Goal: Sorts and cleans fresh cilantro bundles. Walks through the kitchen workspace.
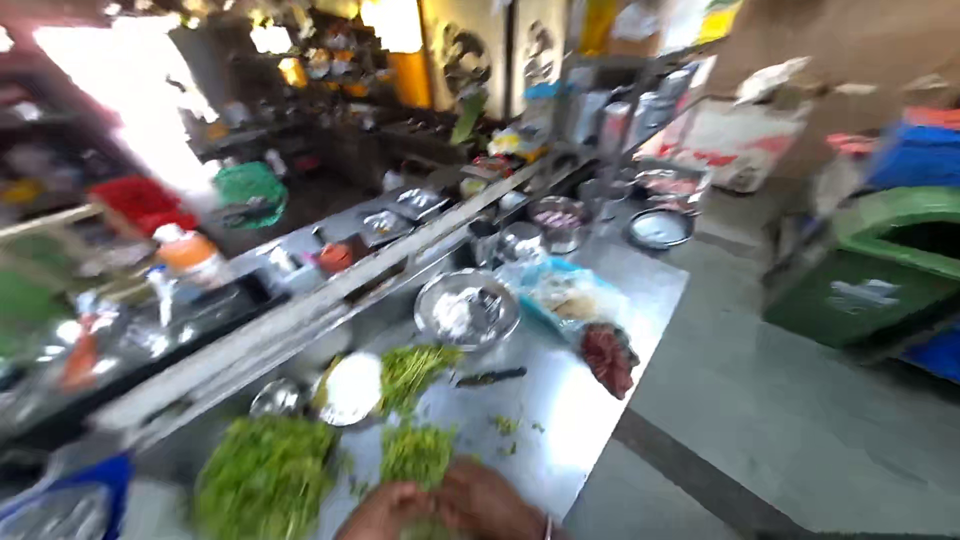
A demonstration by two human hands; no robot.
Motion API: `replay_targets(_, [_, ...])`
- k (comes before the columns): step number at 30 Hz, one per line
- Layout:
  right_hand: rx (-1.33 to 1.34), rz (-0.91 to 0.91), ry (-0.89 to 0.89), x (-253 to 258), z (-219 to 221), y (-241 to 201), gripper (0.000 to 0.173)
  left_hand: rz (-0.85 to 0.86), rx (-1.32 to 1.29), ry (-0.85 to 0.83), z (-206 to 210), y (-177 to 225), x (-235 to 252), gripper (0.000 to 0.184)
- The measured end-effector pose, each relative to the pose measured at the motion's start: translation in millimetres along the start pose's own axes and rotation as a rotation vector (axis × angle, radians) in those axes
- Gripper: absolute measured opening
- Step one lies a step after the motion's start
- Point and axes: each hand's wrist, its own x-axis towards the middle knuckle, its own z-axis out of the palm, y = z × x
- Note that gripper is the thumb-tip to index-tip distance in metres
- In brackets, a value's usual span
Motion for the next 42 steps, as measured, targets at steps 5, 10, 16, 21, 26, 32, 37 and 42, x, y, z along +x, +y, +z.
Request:
replay_targets(5, [-0.168, -0.139, 0.053, -5.0, 14.3, 7.6, 0.02, -0.058, 0.043, -0.016, 8.9, -2.1, 2.5, 0.033])
replay_targets(10, [0.247, 0.15, 0.187, -9.9, 29.1, 5.9, 0.02, 0.098, 0.118, 0.059, 15.2, -4.4, 6.1, 0.031])
replay_targets(16, [0.768, 0.635, 0.196, -18.0, 25.3, 34.7, 0.024, 0.197, -0.33, 0.087, 14.7, 11.3, 3.2, 0.026])
replay_targets(21, [0.026, 0.638, -0.114, -40.0, 22.4, 93.4, 0.033, 0.02, -0.842, 0.319, 18.6, 0.7, -5.1, 0.028])
replay_targets(26, [0.033, 0.606, -0.058, -42.9, 20.5, 94.5, 0.024, -0.146, -1.007, 0.503, 12.1, -4.3, -38.7, 0.027])
replay_targets(32, [0.142, 0.486, -0.014, -30.5, 34.5, 70.2, 0.021, -0.216, -0.995, 0.819, -4.2, -22.0, -135.9, 0.023])
replay_targets(37, [0.15, 0.371, -0.078, -19.4, 41.9, 60.1, 0.023, -0.328, -0.913, 1.053, -2.2, -44.4, -229.3, 0.021])
replay_targets(42, [0.15, 0.307, -0.137, -14.3, 39.3, 64.4, 0.023, -0.791, -0.246, 1.051, 5.8, -117.6, -274.1, 0.041])
